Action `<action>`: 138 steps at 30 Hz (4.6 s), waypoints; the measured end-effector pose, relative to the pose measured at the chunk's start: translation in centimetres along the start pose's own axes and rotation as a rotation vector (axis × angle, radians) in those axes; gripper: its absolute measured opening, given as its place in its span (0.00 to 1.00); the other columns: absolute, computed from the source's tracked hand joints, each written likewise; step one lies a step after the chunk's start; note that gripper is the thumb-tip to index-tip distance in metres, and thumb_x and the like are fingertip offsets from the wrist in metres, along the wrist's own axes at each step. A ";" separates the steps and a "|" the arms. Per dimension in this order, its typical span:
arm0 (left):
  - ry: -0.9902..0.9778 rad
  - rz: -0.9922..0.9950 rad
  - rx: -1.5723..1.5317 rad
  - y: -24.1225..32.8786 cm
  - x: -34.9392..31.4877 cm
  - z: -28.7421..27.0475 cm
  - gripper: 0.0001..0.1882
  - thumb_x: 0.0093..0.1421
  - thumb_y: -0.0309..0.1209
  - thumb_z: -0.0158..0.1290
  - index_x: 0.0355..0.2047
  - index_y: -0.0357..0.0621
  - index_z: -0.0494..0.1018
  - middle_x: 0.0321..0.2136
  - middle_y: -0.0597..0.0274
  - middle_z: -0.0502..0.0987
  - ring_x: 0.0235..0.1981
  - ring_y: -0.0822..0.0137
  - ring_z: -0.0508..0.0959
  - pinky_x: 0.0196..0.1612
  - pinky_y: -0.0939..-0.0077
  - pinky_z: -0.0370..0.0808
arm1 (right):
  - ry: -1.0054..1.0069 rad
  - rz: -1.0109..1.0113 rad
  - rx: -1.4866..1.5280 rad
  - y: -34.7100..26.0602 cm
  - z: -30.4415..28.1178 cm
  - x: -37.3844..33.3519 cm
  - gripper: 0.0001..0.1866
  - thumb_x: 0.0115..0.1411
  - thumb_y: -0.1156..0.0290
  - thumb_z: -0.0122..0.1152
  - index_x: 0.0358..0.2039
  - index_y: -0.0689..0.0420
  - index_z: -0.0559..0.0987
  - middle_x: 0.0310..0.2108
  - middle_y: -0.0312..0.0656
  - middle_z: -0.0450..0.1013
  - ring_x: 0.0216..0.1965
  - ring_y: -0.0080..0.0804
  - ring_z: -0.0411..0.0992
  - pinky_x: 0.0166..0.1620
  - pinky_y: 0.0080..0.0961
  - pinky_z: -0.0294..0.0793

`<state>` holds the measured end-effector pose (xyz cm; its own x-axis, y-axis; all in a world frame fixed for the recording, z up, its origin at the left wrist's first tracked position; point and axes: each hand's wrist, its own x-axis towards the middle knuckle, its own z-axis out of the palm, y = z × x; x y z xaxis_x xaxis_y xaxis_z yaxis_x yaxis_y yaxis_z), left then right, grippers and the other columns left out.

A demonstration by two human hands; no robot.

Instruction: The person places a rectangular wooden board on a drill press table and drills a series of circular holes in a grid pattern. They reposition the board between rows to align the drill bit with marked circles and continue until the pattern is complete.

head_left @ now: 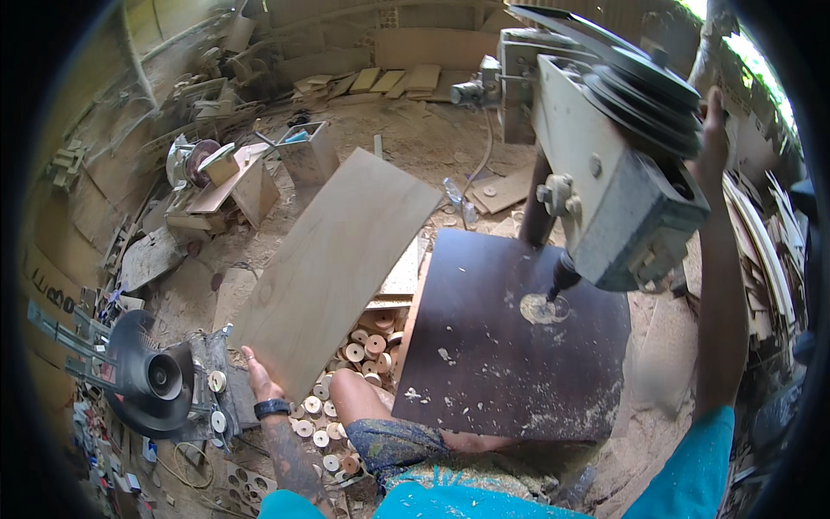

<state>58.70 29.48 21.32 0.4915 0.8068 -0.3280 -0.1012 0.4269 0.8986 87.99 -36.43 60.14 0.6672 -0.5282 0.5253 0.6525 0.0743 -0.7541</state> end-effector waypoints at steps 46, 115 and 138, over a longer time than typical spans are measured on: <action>-0.597 0.189 1.170 -2.6 2.4 16.1 0.45 0.55 0.68 0.56 0.51 0.33 0.79 0.44 0.56 0.82 0.45 0.65 0.79 0.51 0.72 0.73 | -1.427 0.041 0.401 0.6 3.9 -0.3 0.47 0.65 0.32 0.39 0.64 0.66 0.60 0.60 0.61 0.60 0.63 0.48 0.60 0.64 0.49 0.61; -0.397 0.454 1.219 -1.2 -4.1 15.5 0.37 0.60 0.62 0.57 0.42 0.32 0.81 0.35 0.47 0.84 0.37 0.60 0.83 0.43 0.67 0.76 | -0.882 -0.164 0.063 -5.1 -14.6 -16.9 0.30 0.66 0.48 0.46 0.26 0.62 0.82 0.09 0.31 0.60 0.16 0.23 0.55 0.43 0.33 0.58; -0.363 0.468 1.292 -1.0 -3.7 15.6 0.41 0.59 0.66 0.54 0.38 0.31 0.80 0.33 0.41 0.82 0.36 0.48 0.82 0.42 0.57 0.76 | -0.326 0.762 -0.912 -2.4 -15.3 -17.3 0.14 0.68 0.61 0.56 0.27 0.51 0.69 0.15 0.26 0.59 0.13 0.16 0.57 0.15 0.19 0.56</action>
<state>70.51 19.73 26.19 0.8446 0.5351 -0.0162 0.4378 -0.6730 0.5961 69.39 -40.42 46.85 0.9113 -0.3634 -0.1935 -0.3445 -0.4156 -0.8418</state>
